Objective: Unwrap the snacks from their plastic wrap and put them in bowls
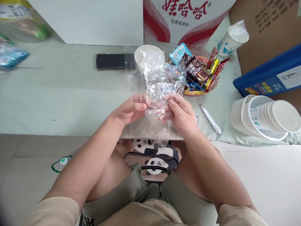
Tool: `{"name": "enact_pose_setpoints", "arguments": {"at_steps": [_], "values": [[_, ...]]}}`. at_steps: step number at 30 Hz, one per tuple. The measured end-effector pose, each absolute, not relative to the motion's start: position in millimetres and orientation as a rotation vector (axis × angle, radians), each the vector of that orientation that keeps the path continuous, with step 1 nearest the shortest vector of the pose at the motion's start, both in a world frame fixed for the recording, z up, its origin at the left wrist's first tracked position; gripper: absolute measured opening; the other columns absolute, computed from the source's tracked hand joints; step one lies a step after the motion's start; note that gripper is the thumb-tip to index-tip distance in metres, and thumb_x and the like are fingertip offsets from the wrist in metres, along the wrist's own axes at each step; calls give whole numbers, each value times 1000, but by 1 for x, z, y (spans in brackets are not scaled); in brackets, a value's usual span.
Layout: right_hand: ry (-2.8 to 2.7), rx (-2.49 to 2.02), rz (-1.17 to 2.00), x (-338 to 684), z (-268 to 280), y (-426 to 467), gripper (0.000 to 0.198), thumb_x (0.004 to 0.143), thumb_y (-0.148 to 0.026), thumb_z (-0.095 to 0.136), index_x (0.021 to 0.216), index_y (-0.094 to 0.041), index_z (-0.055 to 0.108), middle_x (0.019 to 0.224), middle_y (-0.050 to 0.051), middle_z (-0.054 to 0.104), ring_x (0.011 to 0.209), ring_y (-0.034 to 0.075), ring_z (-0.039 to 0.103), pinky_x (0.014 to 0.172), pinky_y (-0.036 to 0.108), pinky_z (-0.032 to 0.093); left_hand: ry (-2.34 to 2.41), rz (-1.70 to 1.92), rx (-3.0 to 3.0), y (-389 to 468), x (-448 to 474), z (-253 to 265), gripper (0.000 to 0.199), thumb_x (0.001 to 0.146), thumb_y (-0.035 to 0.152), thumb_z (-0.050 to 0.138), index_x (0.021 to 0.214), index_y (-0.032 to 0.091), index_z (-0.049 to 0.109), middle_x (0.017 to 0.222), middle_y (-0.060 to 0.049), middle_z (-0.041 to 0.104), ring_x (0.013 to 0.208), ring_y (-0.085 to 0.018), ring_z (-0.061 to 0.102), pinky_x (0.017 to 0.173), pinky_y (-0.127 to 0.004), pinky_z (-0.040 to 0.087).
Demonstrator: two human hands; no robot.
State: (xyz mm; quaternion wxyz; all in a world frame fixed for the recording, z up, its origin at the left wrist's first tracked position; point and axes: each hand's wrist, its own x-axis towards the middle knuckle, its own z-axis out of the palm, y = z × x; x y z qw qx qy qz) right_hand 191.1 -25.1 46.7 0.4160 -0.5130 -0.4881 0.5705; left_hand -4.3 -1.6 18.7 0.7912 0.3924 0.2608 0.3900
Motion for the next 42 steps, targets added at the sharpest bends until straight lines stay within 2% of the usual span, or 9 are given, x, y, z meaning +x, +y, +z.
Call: {"name": "enact_pose_setpoints", "arguments": {"at_steps": [6,11,15,22,27,33,36,38,42], "values": [[-1182,-1322,1412,190,52,-26,38,82,-58,74,98,-29,57,59,-6,64,34,12,49,32,26,36,671,914,851,-1,-6,23,39,66,38,92,74,21,57,64,7,52,56,-6,50,65,-26,49],[-1186,-1372,1309,191,55,-26,25,89,-49,68,100,-29,58,58,-7,61,31,10,41,30,26,31,675,901,733,1,-9,26,31,70,35,87,92,22,69,58,10,37,45,-3,27,50,-24,33],[-1205,-1354,1316,191,54,-27,23,90,-47,67,100,-28,59,58,-7,61,31,10,40,30,26,29,611,712,873,-1,-7,23,32,66,40,89,84,18,74,65,4,53,58,-7,46,59,-27,41],[-1252,-1383,1185,198,52,-29,22,91,-45,70,99,-26,64,51,-8,55,32,7,34,32,23,20,594,732,768,-4,-8,18,53,62,38,94,64,17,46,82,0,69,73,-9,67,62,-19,51],[-1251,-1367,1222,206,51,-29,27,88,-46,74,104,-27,64,56,-8,56,37,7,36,35,23,22,604,796,635,1,-10,19,44,65,32,92,88,19,57,77,4,69,59,-4,61,55,-16,46],[-1287,-1359,1228,212,55,-34,33,88,-40,73,115,-26,61,61,-8,60,40,7,42,38,23,29,587,720,801,0,-10,13,41,73,38,89,98,19,63,94,-3,78,96,-17,75,81,-27,57],[-1261,-1390,1221,213,58,-37,47,88,-42,74,128,-28,54,63,-7,64,41,10,47,40,25,36,544,751,841,-6,-9,14,67,71,34,92,125,26,54,103,-4,81,102,-18,76,87,-30,55],[-1256,-1380,1234,214,58,-39,57,87,-45,75,136,-30,49,63,-7,65,41,12,49,41,27,40,520,768,866,-10,-7,16,81,69,29,93,135,29,46,98,-2,81,96,-17,77,87,-30,54],[-1290,-1362,1160,219,53,-40,70,89,-48,74,148,-34,39,64,-6,65,41,13,50,41,28,41,546,903,825,-13,-2,21,75,70,26,92,129,28,47,75,9,71,75,-11,73,83,-29,57]]}}
